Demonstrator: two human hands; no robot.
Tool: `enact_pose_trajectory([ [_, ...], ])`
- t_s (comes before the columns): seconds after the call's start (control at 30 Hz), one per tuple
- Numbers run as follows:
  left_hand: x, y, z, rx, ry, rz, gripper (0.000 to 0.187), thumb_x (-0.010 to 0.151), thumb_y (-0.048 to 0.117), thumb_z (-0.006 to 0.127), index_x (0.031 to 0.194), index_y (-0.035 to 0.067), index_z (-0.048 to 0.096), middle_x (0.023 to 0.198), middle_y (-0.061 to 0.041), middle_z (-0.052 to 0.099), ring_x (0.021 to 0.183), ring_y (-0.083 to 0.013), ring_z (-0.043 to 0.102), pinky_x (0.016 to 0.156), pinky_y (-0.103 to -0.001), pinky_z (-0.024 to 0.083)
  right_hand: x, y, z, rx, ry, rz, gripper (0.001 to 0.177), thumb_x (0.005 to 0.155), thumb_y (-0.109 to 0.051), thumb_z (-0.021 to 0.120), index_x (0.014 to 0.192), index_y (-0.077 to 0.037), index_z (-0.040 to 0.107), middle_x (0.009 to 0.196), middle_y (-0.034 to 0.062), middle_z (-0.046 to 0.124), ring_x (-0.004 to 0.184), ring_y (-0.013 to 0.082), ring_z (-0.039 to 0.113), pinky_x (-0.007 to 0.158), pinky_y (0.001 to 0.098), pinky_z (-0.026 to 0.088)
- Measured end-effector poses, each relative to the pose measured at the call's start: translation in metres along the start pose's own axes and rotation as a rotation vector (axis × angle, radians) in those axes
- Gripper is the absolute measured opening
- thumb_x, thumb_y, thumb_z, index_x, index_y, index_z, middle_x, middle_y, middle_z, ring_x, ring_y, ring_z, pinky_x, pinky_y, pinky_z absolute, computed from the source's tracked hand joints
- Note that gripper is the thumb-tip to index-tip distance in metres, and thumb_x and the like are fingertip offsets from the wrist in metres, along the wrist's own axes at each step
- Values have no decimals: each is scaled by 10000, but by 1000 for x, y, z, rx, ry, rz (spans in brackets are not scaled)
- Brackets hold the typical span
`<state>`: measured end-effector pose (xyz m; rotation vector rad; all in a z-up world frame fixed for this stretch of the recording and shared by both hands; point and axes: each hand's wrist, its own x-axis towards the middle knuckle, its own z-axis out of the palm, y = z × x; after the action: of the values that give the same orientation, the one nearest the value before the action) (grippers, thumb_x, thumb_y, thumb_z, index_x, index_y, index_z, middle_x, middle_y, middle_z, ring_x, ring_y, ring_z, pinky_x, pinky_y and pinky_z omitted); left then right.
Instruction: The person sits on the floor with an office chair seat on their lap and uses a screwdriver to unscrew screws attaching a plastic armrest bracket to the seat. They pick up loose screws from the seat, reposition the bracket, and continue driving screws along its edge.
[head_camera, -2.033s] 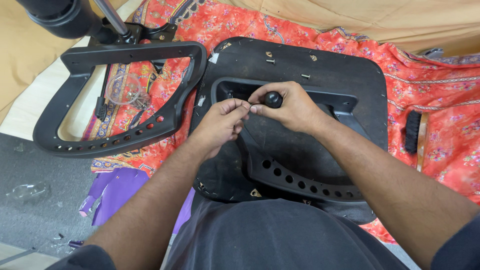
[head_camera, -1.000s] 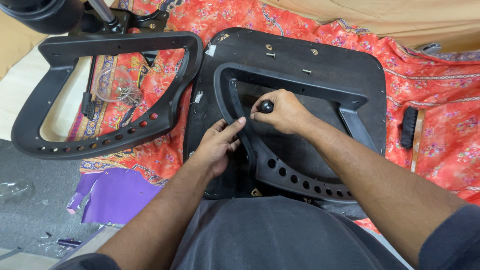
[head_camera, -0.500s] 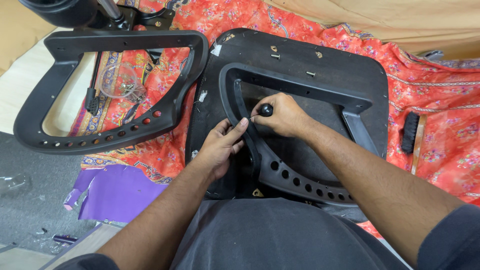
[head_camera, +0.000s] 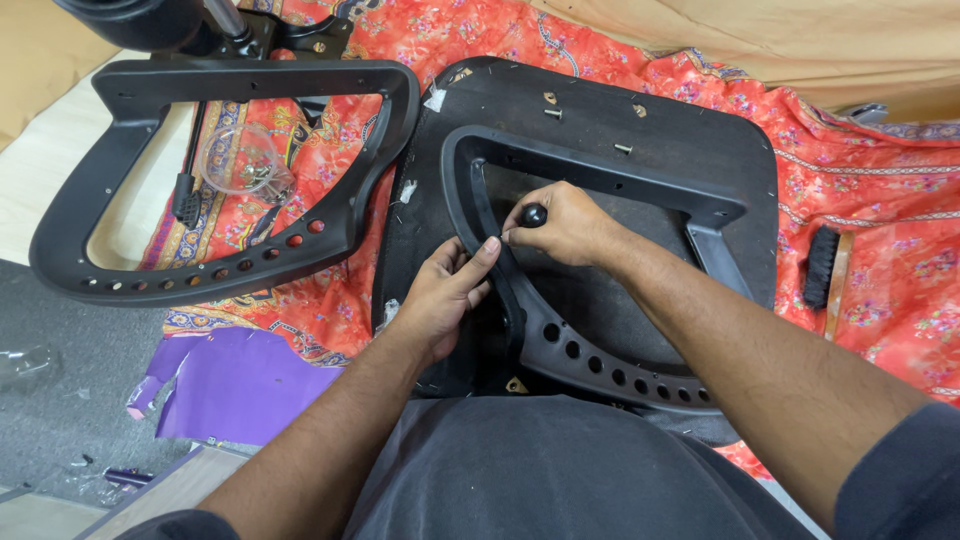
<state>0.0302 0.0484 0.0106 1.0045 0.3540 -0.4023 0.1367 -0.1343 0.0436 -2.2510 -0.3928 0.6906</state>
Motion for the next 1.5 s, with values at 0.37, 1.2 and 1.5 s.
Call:
enact_pose_trajectory([
  [0.37,0,-6,-3,5,8,-6,503,901,404,754,1221,45,606,1075,-38,664,973,-107,613,849,-268,500,4,-8,-3,94,-97,190,174,795,-179,790,938,-81,795,760,29,745,610,90,606,480,244,478],
  [1.2,4,-4,0,-86,0,-50,493,923,402,708,1230,28,613,1087,-73,706,953,-141,685,856,-284,534,2,4,5,189,-37,238,214,770,-165,837,959,-73,795,691,24,672,571,92,601,451,236,455],
  [1.5,11,3,3,80,47,-72,591,920,457,640,1314,18,598,1235,-110,703,1169,-202,634,1059,-380,443,-16,-2,-25,98,-30,88,327,840,-163,728,1156,-83,708,846,34,684,756,112,605,657,287,509],
])
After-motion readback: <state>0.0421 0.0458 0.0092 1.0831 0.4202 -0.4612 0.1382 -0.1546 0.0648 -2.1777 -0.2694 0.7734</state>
